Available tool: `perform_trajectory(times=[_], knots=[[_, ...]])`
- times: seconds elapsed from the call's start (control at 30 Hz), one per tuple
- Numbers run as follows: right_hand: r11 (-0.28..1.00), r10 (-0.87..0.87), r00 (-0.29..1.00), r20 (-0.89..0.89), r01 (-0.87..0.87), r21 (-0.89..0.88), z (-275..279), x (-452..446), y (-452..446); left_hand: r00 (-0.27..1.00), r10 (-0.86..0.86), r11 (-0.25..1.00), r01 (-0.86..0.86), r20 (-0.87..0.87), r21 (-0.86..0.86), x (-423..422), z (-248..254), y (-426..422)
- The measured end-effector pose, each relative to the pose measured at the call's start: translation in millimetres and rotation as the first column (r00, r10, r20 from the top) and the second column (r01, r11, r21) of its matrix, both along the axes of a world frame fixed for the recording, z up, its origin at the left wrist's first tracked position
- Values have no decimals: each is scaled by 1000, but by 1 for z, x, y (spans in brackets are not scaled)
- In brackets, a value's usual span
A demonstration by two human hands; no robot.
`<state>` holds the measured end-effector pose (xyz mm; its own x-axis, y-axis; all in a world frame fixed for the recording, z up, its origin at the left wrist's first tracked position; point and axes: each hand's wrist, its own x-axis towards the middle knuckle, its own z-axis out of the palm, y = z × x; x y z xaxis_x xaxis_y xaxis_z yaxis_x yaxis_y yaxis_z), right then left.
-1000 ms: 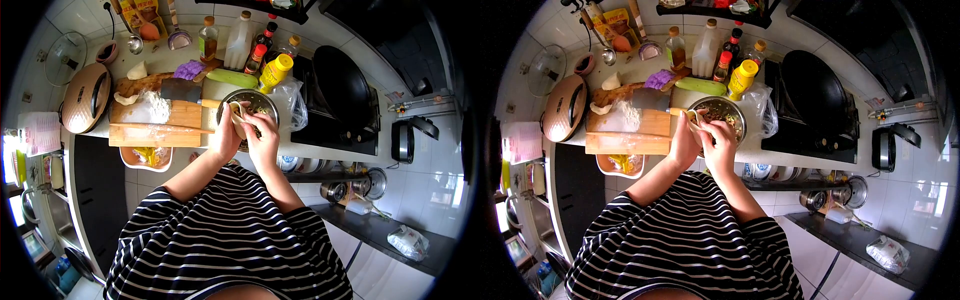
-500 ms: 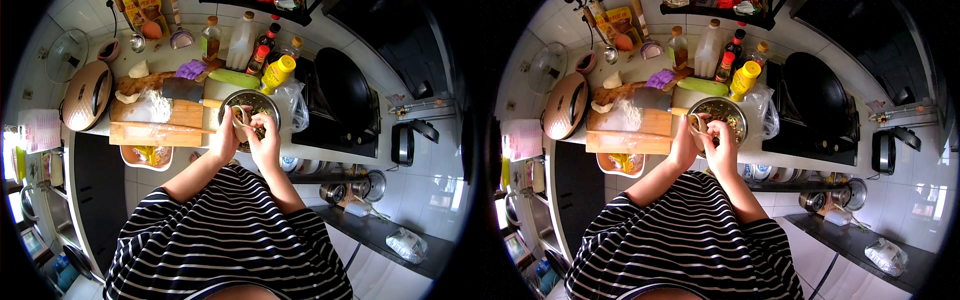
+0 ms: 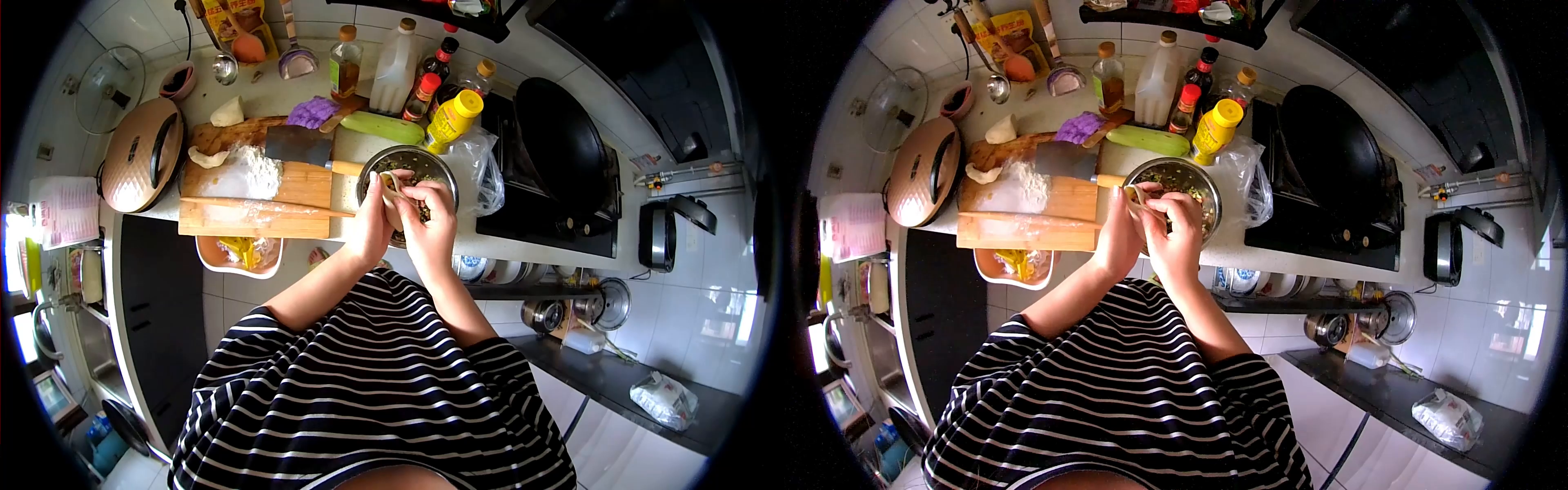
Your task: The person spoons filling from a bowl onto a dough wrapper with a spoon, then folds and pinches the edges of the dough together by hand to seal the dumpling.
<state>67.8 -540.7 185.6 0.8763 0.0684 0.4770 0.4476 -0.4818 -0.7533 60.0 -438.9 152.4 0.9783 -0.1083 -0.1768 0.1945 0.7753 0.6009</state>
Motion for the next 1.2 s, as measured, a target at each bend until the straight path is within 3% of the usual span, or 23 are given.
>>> perform_trajectory(times=[0.2,0.4,0.5,0.6,0.77,0.97,1.2], knots=[[1000,-31,994,105,31,5,4,-3,5,999,25,1000,-25,32,2,-1,7,-3],[999,-34,998,54,34,11,-2,-2,0,1000,4,1000,-4,8,-13,-2,2,-4],[989,-59,993,-100,72,128,2,-9,4,1000,-9,999,9,-10,-35,-3,13,-4],[994,-58,994,90,66,-90,12,-3,4,999,-32,999,34,35,-34,-2,14,-3],[999,-40,999,13,40,9,16,0,4,998,-16,998,19,55,-58,-3,15,-6],[994,-30,977,209,50,-92,19,0,8,995,17,996,-9,94,-90,-3,14,-9],[994,-9,974,226,34,-105,20,1,7,996,13,980,5,87,-198,-4,22,-8]])
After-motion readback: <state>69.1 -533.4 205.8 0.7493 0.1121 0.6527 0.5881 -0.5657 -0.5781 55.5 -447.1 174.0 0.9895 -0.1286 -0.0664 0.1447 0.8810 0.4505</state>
